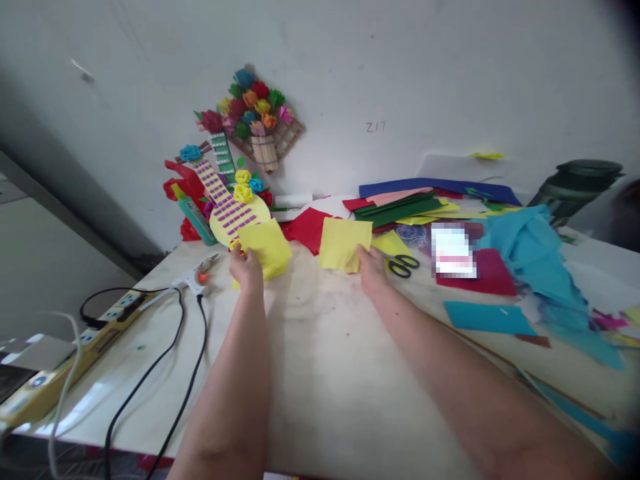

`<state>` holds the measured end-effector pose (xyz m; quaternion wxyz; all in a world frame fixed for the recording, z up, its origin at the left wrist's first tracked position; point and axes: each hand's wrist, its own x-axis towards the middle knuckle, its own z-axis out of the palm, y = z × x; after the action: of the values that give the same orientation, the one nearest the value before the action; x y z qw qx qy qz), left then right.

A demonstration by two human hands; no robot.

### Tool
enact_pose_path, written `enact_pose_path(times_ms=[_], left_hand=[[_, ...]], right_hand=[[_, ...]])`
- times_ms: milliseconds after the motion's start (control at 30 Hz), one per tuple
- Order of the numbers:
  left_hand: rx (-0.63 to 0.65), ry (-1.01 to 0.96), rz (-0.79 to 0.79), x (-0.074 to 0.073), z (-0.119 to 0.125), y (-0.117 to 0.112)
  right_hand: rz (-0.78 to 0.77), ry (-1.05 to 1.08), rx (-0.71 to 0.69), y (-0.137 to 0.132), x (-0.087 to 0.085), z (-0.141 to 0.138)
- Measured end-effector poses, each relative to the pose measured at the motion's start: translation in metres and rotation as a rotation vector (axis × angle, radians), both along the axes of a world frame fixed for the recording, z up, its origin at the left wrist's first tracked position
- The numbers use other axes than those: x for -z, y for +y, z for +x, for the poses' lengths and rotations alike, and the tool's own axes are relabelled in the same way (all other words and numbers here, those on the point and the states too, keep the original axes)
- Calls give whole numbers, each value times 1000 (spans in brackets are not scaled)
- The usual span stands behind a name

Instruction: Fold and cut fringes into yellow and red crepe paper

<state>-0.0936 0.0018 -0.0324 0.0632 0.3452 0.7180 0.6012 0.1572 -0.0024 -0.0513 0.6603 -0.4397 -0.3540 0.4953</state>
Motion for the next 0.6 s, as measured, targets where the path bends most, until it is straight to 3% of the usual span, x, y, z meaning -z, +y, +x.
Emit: enact_pose_path(times_ms=[100, 300, 500, 600], left_hand=[[-206, 61, -199, -3, -3, -10], [-283, 98, -362, -6, 4, -14], [-307, 325, -173, -4, 10, -15], [-95, 437, -43, -7, 30, -15]], right_hand=[[12, -9, -3, 0, 1, 0], [6, -22, -8, 1, 4, 0], [5, -38, -7, 3, 5, 1], [-6, -32, -8, 4, 7, 0]])
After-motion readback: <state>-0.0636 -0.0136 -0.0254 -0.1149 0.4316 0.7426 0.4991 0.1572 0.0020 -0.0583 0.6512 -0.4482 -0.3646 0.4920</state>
